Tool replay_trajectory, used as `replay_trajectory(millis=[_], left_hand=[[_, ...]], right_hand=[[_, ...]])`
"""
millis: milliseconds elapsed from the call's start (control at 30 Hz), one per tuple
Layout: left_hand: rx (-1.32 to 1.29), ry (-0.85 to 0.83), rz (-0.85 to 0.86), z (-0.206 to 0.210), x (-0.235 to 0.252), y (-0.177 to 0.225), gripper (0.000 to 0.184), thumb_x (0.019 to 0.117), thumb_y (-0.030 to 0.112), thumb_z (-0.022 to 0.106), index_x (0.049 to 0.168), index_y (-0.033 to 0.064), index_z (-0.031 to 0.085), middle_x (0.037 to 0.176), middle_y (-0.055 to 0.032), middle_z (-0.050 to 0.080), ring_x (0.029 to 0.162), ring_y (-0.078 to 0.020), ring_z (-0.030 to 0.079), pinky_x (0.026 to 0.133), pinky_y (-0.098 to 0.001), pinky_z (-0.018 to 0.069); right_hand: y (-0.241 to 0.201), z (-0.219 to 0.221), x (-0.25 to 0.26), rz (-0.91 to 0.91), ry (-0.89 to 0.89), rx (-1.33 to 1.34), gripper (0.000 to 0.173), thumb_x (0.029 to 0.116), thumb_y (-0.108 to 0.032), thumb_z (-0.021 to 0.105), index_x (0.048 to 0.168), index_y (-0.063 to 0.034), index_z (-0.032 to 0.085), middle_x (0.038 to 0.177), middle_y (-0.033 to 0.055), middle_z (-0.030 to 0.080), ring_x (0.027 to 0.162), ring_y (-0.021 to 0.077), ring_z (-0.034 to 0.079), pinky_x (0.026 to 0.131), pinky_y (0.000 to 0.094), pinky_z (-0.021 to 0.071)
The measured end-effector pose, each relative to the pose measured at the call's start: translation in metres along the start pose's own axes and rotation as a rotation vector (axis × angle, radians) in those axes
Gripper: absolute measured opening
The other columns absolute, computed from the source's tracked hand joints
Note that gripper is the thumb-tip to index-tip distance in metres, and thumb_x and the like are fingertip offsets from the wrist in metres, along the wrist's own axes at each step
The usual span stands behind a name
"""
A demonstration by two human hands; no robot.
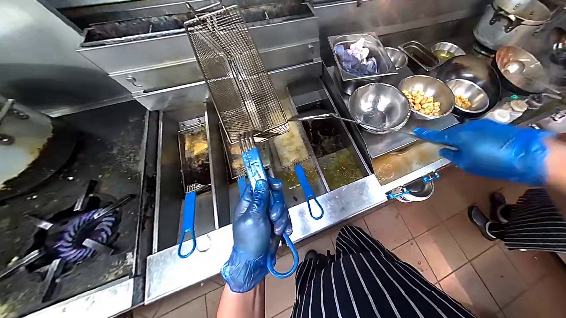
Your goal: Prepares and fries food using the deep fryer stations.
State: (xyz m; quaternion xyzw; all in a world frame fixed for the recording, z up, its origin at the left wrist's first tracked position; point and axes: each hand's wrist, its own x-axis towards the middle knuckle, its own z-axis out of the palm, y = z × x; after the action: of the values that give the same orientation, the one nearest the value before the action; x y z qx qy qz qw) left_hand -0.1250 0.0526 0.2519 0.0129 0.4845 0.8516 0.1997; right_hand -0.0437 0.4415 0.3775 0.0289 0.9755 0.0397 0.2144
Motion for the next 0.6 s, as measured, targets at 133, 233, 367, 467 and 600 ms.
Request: replay_trajectory(millis=[133, 233, 367, 467, 600], left_hand=[[-0.007, -0.033, 0.014, 0.005, -0.001, 0.002, 0.040, 0.1131, 0.029, 0.023, 0.109, 0.0063, 0.056, 0.053, 0.0013, 0.039, 0.035, -0.0076, 0.043, 0.034, -0.0239, 0.0465], [-0.008, -0.031, 0.012, 0.010, -0.003, 0.003, 0.039, 0.1129, 0.030, 0.024, 0.109, 0.0061, 0.056, 0.053, 0.0009, 0.040, 0.036, -0.0077, 0.044, 0.035, -0.0239, 0.0472], [0.002, -0.025, 0.016, 0.011, -0.004, 0.000, 0.039, 0.1129, 0.029, 0.025, 0.110, 0.0060, 0.056, 0.053, 0.0006, 0.040, 0.036, -0.0080, 0.044, 0.035, -0.0243, 0.0475], [0.002, -0.007, 0.008, 0.014, -0.006, -0.002, 0.039, 0.1128, 0.029, 0.025, 0.111, 0.0058, 0.056, 0.054, -0.0001, 0.041, 0.036, -0.0086, 0.043, 0.035, -0.0249, 0.0470], [-0.005, 0.001, 0.005, 0.015, -0.011, -0.005, 0.039, 0.1129, 0.028, 0.024, 0.110, 0.0052, 0.056, 0.054, 0.0000, 0.041, 0.035, -0.0082, 0.043, 0.034, -0.0243, 0.0467]], right_hand=[[-0.046, 0.095, 0.033, 0.115, 0.171, 0.221, 0.061, 0.1001, -0.023, 0.058, 0.158, -0.0321, 0.042, 0.101, 0.0154, 0.072, 0.091, 0.0362, 0.070, 0.077, 0.0579, 0.0558], [-0.078, 0.161, 0.066, 0.204, 0.199, 0.406, 0.060, 0.1017, -0.025, 0.056, 0.159, -0.0323, 0.040, 0.104, 0.0162, 0.072, 0.094, 0.0368, 0.070, 0.079, 0.0582, 0.0569], [-0.092, 0.216, 0.110, 0.295, 0.101, 0.497, 0.060, 0.1033, -0.025, 0.051, 0.161, -0.0325, 0.035, 0.107, 0.0172, 0.073, 0.098, 0.0375, 0.071, 0.083, 0.0583, 0.0565], [-0.077, 0.250, 0.134, 0.324, 0.049, 0.531, 0.059, 0.1038, -0.024, 0.049, 0.161, -0.0309, 0.035, 0.107, 0.0200, 0.073, 0.097, 0.0411, 0.071, 0.081, 0.0626, 0.0558], [-0.057, 0.270, 0.144, 0.356, -0.169, 0.825, 0.059, 0.1047, -0.020, 0.046, 0.162, -0.0247, 0.033, 0.107, 0.0176, 0.072, 0.083, 0.0297, 0.071, 0.076, 0.0503, 0.0592]])
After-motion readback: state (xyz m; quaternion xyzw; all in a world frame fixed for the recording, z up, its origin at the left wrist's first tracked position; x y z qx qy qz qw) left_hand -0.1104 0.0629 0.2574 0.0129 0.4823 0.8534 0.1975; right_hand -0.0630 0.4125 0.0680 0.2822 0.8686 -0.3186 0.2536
